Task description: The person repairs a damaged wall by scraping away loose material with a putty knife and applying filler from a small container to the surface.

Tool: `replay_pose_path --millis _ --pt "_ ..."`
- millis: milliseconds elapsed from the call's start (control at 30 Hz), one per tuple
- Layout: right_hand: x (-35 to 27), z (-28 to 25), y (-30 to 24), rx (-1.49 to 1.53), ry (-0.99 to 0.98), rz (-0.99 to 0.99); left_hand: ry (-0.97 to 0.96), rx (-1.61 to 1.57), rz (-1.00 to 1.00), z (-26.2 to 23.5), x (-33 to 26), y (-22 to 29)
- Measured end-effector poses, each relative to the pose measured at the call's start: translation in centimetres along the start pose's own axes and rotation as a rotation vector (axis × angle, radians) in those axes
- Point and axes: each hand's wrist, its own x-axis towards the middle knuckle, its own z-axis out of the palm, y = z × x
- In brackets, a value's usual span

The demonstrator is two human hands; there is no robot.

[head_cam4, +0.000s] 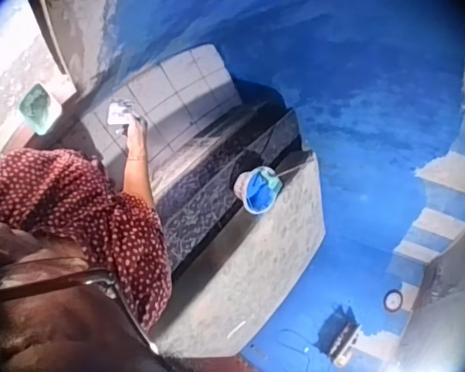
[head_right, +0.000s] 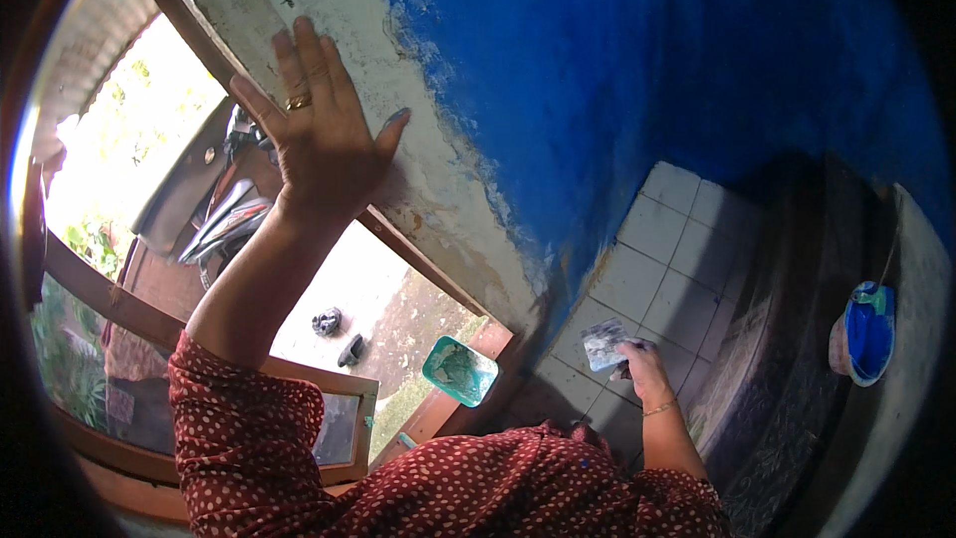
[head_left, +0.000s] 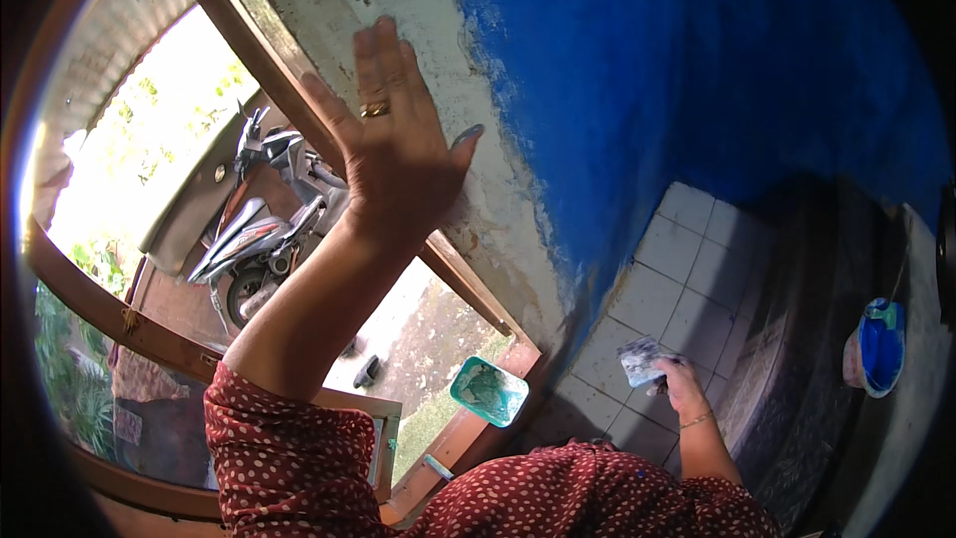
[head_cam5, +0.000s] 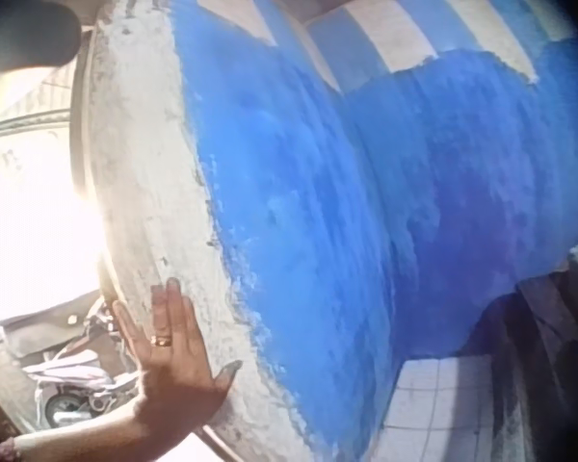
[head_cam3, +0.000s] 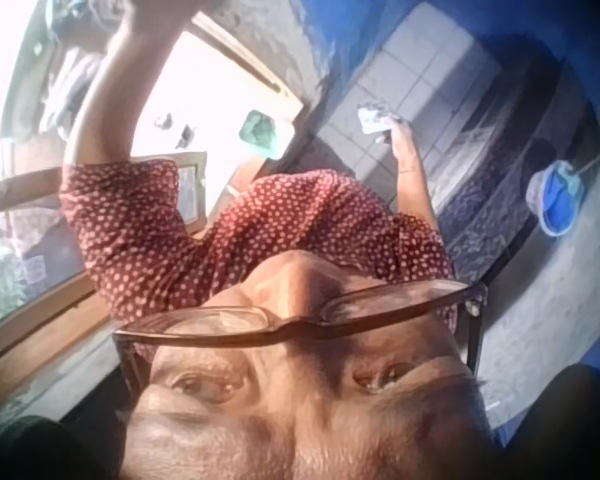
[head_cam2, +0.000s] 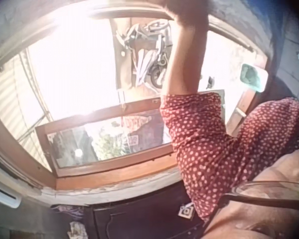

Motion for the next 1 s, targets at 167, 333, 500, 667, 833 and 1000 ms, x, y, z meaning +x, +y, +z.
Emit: replay_pose_path --millis 167,333,500,667,833,1000 --pt "-0.7 -2.1 0.5 -0.002 -0.002 -0.007 0.128 -0.209 -0.130 -0.3 -1.1 0.2" --pt "-0.5 -2.2 1.0 -0.007 -0.007 -0.018 0.160 -0.118 0.070 0.9 0.4 0.0" --pt "0.7 -0.4 0.8 -0.024 -0.033 -0.012 0.074 -0.059 0.080 0.6 0.8 -0.8" --pt "1.0 0.5 0.8 -0.061 -0.044 0.019 0.046 -0.033 0.058 0.5 0.8 -1.2" --pt "1.0 0.3 1.1 -0.056 -0.045 0.014 0.074 -0.030 0.015 0.7 0.7 -1.4" --pt "1.2 -0.5 1.6 -0.080 -0.038 0.018 0.103 -0.053 -0.071 0.6 0.7 -1.1"
